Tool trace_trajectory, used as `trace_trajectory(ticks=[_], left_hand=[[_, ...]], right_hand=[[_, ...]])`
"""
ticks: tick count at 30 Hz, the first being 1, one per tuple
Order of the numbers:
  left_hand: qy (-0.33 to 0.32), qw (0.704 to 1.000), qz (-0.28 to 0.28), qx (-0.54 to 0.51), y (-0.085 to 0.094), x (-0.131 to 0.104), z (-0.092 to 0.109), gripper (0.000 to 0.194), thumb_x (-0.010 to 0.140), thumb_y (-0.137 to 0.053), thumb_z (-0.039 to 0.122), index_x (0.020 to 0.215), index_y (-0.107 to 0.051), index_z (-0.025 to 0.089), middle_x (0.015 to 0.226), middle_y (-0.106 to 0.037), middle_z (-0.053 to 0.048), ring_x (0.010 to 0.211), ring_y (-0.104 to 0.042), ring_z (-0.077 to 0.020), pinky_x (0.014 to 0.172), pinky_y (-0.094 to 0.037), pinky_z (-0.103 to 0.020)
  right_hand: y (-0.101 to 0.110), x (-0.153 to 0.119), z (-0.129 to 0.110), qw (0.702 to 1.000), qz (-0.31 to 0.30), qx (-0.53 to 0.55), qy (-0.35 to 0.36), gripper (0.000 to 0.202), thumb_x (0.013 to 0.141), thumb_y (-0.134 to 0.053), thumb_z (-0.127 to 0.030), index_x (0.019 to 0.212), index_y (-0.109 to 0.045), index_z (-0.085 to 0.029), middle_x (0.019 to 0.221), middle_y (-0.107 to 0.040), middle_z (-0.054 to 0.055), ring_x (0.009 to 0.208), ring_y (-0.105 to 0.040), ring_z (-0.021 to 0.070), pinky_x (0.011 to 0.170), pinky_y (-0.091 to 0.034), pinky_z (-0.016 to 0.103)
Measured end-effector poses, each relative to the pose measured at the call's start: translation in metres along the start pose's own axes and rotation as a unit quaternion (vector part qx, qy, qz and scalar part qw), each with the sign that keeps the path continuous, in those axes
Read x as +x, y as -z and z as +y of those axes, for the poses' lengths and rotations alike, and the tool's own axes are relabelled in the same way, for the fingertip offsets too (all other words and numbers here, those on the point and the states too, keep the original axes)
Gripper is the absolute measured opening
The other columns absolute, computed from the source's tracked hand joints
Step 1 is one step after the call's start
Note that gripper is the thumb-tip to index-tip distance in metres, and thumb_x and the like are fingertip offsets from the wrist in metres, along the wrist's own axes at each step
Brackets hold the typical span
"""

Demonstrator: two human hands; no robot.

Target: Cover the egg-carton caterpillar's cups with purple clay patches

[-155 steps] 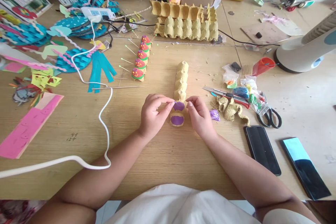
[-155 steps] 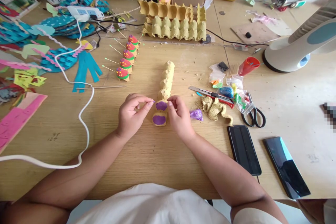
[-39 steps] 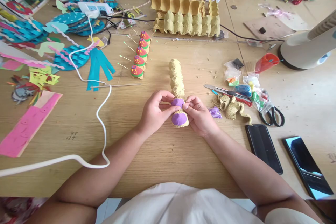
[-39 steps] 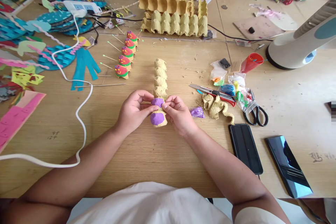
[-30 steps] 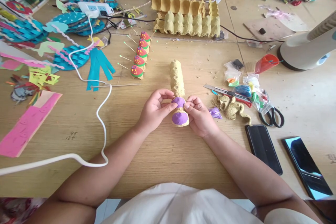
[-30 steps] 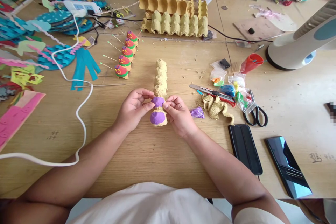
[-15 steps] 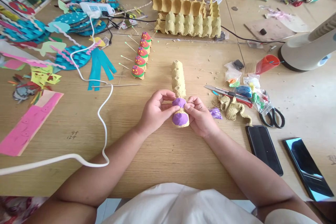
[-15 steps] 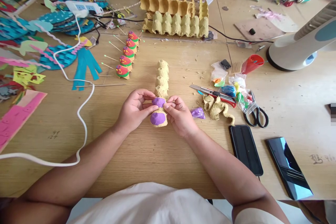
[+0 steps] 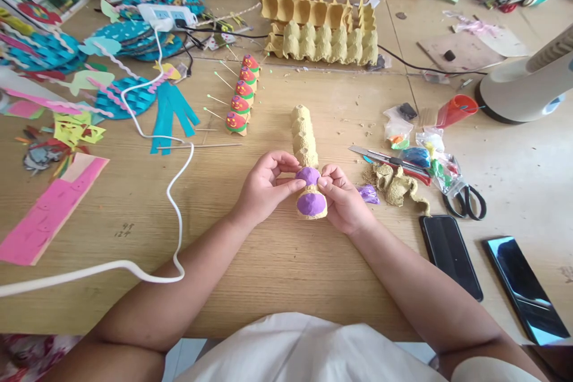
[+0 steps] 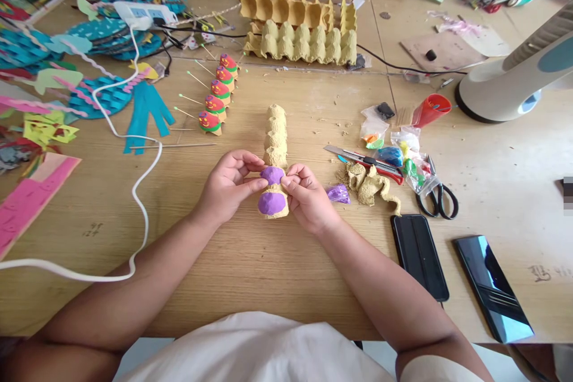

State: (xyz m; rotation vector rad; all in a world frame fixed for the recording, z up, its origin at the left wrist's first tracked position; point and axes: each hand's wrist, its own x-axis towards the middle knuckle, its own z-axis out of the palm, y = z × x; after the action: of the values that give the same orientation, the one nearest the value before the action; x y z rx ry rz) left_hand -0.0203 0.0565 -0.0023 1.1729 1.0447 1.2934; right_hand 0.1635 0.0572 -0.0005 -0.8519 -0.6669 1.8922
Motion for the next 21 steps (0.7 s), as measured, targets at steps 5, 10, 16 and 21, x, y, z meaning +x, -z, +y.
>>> trace_trajectory(ticks=[5,10,16,21], left_hand=[[0.005,1.000,0.003,-0.010,0.001,0.002,-0.002,0.042,0.070,-0.090,0.025,0.102,-0.063,0.022,0.103,-0.066,-0.003,0.102,-0.068,-0.0171,0.082,-0.061,-0.027],[0.017,0.999,0.020,-0.021,0.001,0.003,-0.004,0.044,0.067,-0.092,0.026,0.099,-0.062,0.023,0.089,-0.059,0.002,0.086,-0.062,-0.0117,0.077,-0.058,-0.024],[0.036,0.999,0.022,-0.013,0.003,0.002,-0.010,0.045,0.070,-0.092,0.033,0.101,-0.062,0.024,0.086,-0.057,0.003,0.080,-0.058,-0.0107,0.075,-0.054,-0.023],[0.061,0.995,0.048,-0.060,0.000,0.002,-0.007,0.046,0.074,-0.090,0.050,0.099,-0.063,0.022,0.085,-0.060,0.002,0.073,-0.056,-0.0095,0.065,-0.048,-0.021]], right_hand=[[0.000,0.000,0.000,1.000,0.000,0.010,-0.007,0.040,0.069,-0.094,-0.032,0.085,-0.058,-0.025,0.068,-0.053,-0.008,0.059,-0.046,0.0101,0.057,-0.042,0.022],[-0.001,-0.001,0.000,1.000,0.001,0.028,-0.013,0.039,0.069,-0.095,-0.030,0.085,-0.059,-0.025,0.070,-0.055,-0.008,0.059,-0.048,0.0094,0.057,-0.043,0.021],[-0.001,-0.001,0.000,1.000,0.004,0.026,-0.010,0.040,0.069,-0.094,-0.031,0.084,-0.058,-0.025,0.069,-0.053,-0.008,0.059,-0.047,0.0093,0.057,-0.044,0.021],[0.001,0.000,0.002,1.000,0.011,0.028,0.003,0.039,0.073,-0.092,-0.033,0.090,-0.058,-0.027,0.068,-0.053,-0.009,0.059,-0.051,0.0102,0.057,-0.045,0.021]])
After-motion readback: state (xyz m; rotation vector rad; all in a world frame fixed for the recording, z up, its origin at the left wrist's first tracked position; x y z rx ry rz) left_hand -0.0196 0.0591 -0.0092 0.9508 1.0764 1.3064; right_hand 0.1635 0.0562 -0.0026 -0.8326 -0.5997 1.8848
